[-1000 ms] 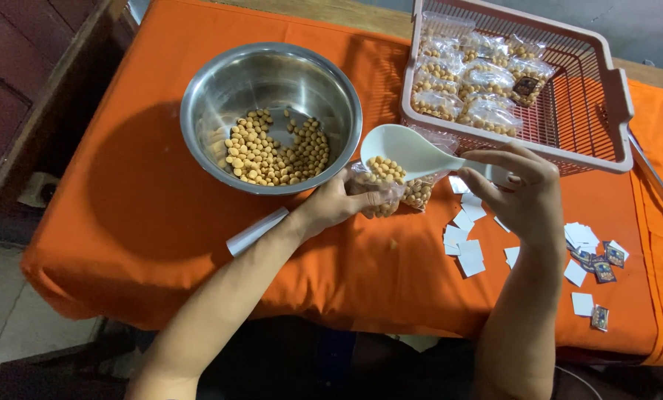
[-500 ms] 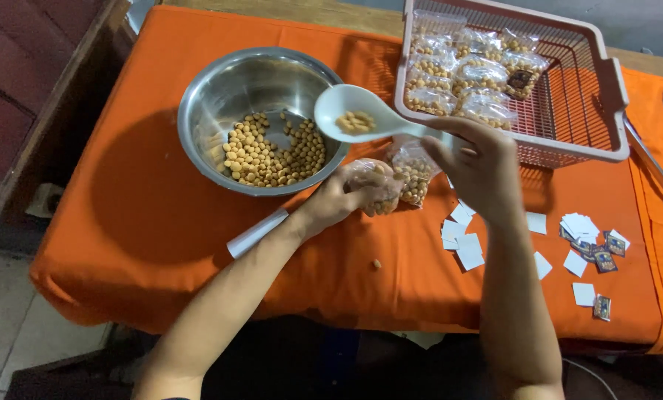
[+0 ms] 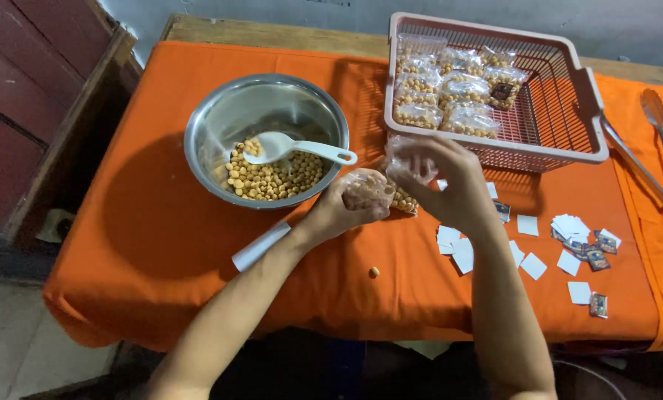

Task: Scooping peanuts from a bowl into small plastic bags and adding small packets.

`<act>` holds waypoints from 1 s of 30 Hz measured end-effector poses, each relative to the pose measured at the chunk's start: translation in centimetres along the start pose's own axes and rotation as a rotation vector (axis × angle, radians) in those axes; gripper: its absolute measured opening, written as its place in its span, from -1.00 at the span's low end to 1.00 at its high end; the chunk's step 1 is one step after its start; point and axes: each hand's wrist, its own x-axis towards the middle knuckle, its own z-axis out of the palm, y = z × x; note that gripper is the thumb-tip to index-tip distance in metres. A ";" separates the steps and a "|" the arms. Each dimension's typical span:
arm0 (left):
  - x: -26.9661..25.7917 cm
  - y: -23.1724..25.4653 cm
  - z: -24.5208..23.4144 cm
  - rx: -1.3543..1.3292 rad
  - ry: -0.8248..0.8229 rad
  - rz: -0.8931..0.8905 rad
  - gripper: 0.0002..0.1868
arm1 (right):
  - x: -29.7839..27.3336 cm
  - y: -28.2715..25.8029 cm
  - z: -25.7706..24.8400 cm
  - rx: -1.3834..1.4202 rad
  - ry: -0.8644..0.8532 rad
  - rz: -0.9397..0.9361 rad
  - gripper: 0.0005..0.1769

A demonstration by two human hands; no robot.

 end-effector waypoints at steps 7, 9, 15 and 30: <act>-0.4 0.4 0.0 0.134 0.005 0.022 -0.32 | -1.3 0.4 2.0 0.085 -0.034 -0.021 -0.89; -0.7 2.0 -0.2 0.168 -0.003 -0.018 -0.48 | -1.1 0.5 3.0 0.052 0.012 -0.090 -0.92; -0.6 0.8 -0.1 0.156 -0.035 0.037 -0.56 | -2.0 2.8 5.4 0.012 0.182 -0.026 -0.86; -0.6 0.7 -0.5 0.342 0.006 0.066 -0.38 | -3.0 1.1 4.0 0.094 0.257 0.107 -0.94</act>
